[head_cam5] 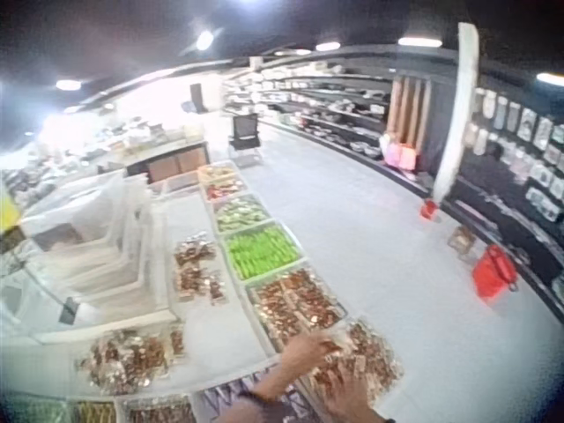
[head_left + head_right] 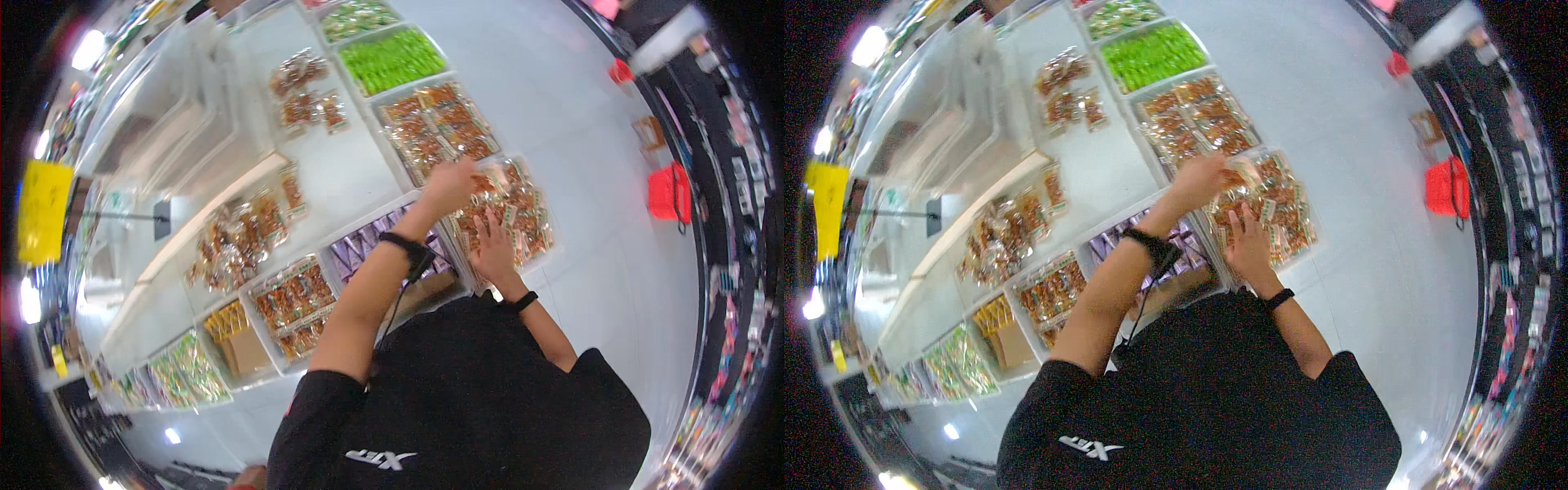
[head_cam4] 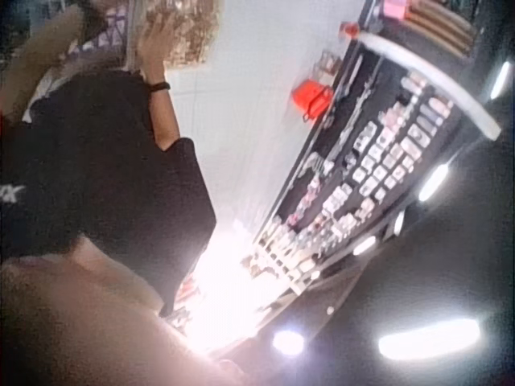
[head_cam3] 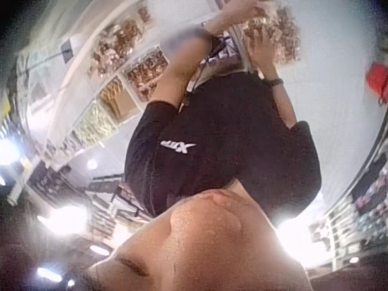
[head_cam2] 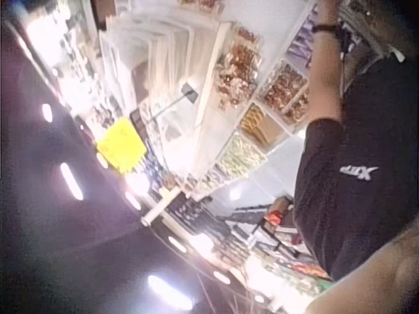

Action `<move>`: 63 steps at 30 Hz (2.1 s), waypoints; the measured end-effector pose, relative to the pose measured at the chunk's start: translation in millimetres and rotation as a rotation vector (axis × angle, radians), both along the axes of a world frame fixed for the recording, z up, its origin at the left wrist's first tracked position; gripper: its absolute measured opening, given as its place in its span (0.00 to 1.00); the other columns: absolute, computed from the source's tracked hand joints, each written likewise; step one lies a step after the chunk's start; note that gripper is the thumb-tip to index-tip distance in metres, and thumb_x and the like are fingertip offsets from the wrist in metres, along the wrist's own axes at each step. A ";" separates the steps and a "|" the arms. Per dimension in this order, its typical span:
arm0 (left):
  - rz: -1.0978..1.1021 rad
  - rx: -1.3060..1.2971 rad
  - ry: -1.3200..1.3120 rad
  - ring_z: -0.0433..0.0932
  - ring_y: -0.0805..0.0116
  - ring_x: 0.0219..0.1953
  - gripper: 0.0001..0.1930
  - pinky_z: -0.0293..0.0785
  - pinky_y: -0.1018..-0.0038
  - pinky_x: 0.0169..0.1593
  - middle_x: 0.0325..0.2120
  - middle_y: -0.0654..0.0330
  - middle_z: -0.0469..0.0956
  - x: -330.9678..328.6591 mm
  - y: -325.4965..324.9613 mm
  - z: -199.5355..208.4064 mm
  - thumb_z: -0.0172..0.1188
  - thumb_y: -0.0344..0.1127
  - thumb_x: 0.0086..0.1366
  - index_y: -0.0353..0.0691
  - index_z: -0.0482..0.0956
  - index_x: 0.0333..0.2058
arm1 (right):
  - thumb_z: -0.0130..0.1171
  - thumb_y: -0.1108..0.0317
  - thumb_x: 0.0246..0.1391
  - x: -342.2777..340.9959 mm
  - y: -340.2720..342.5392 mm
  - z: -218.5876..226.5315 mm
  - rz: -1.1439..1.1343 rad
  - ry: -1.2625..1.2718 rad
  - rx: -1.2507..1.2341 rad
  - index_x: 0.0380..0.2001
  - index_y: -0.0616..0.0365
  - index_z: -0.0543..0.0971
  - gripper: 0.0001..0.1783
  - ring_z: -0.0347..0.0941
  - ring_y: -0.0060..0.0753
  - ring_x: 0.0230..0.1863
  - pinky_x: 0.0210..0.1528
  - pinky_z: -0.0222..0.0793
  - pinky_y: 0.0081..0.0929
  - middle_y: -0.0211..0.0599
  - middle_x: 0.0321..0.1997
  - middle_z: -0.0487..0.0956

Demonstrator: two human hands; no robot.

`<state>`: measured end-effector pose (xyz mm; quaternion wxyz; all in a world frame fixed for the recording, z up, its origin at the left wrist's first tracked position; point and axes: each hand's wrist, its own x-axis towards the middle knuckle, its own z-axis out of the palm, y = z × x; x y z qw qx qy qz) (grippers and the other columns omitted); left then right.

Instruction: The person sorts small packaged snack bags into different plastic bins on a retail display table by hand.

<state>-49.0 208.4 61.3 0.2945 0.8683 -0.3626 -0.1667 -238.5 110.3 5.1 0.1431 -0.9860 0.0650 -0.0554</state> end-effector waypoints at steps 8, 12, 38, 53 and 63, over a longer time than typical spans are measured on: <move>0.085 0.142 -0.269 0.75 0.51 0.46 0.17 0.71 0.57 0.50 0.43 0.49 0.72 -20.7 -44.3 -44.1 0.54 0.28 0.55 0.37 0.71 0.45 | 0.55 0.66 0.39 -3.4 -26.7 1.8 0.183 0.153 -0.028 0.60 0.53 0.66 0.38 0.64 0.53 0.58 0.59 0.60 0.49 0.45 0.66 0.63; 0.159 -0.197 -0.092 0.69 0.43 0.50 0.21 0.67 0.55 0.53 0.48 0.45 0.69 -55.5 -16.1 -20.7 0.55 0.29 0.57 0.35 0.68 0.51 | 0.56 0.65 0.42 -8.3 -41.4 -10.1 0.256 0.189 0.087 0.55 0.55 0.71 0.32 0.61 0.51 0.61 0.62 0.55 0.52 0.45 0.62 0.66; 1.245 0.461 -0.294 0.50 0.37 0.66 0.44 0.52 0.42 0.62 0.66 0.47 0.51 -263.7 433.8 -47.6 0.61 0.45 0.52 0.38 0.54 0.65 | 0.55 0.55 0.56 -87.1 157.5 -1.2 0.253 -0.144 -0.063 0.63 0.58 0.63 0.35 0.48 0.53 0.71 0.71 0.41 0.50 0.51 0.69 0.57; 1.058 0.041 -0.047 0.57 0.40 0.63 0.40 0.57 0.56 0.64 0.61 0.36 0.56 -246.4 512.2 -89.4 0.54 0.30 0.55 0.26 0.46 0.64 | 0.52 0.72 0.51 -60.1 296.3 -17.4 0.579 0.020 0.137 0.59 0.60 0.67 0.29 0.46 0.61 0.71 0.69 0.48 0.51 0.60 0.69 0.52; 1.002 0.108 0.019 0.60 0.40 0.61 0.37 0.58 0.55 0.62 0.58 0.37 0.61 -233.4 516.4 -78.1 0.51 0.28 0.57 0.26 0.47 0.64 | 0.55 0.72 0.47 -43.3 298.4 -9.4 0.643 0.054 0.092 0.56 0.64 0.70 0.29 0.47 0.66 0.70 0.67 0.50 0.54 0.63 0.69 0.51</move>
